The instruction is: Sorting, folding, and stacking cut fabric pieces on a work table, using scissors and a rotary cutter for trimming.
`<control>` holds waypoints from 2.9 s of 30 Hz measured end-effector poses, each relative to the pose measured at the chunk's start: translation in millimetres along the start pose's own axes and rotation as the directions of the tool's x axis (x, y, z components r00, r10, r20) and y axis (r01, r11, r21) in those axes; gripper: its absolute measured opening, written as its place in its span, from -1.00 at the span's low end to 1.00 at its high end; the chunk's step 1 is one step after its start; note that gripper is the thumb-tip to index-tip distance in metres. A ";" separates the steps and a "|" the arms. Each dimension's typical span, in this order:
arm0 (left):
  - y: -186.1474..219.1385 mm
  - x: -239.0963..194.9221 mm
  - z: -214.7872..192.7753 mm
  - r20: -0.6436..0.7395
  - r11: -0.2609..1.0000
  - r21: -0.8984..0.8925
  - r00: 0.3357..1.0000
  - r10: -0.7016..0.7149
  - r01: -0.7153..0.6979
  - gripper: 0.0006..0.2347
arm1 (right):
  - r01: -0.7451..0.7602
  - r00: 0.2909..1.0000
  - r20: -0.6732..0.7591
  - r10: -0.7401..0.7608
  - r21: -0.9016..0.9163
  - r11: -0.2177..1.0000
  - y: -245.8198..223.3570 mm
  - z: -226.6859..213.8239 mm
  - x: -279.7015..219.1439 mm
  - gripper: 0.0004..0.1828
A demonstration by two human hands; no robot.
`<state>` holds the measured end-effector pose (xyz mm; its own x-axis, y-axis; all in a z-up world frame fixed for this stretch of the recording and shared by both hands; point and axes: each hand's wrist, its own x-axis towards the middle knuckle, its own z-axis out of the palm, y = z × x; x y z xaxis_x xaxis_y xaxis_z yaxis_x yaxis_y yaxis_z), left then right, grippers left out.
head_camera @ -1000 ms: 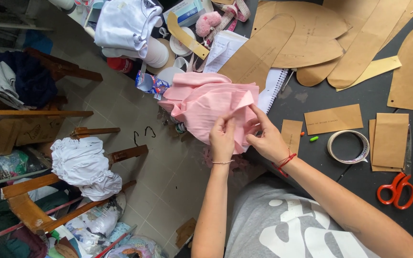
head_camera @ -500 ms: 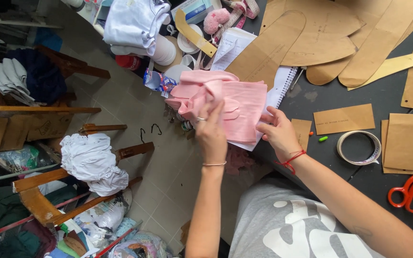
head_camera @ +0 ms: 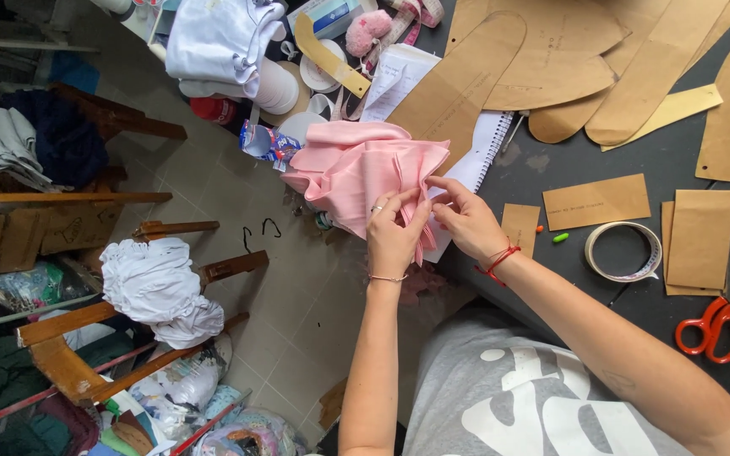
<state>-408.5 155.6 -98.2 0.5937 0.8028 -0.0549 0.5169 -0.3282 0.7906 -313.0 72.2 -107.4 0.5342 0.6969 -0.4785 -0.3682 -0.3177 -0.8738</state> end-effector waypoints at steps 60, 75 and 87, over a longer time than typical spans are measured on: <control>20.9 -2.5 5.8 0.020 0.996 0.085 1.000 -0.006 0.005 -0.56 | 0.089 0.994 0.058 -0.093 0.072 0.993 -11.2 -2.4 -5.5 -0.25; 72.1 -16.3 -15.1 0.230 0.798 -0.527 0.953 -0.195 0.291 -0.64 | -0.146 0.983 0.179 0.037 0.646 0.749 -53.3 -6.8 -32.6 -0.55; 78.8 -12.3 -44.3 -0.129 0.672 -0.736 0.957 -0.259 0.082 -0.74 | -0.083 0.995 0.000 0.095 0.490 0.868 -42.4 -42.0 -47.6 -0.70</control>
<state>-402.3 141.9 -8.2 0.3553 0.9176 -0.1784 -0.0576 0.2120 0.9756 -290.9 25.5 -51.2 0.4965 0.6636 -0.5595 -0.7368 -0.0186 -0.6759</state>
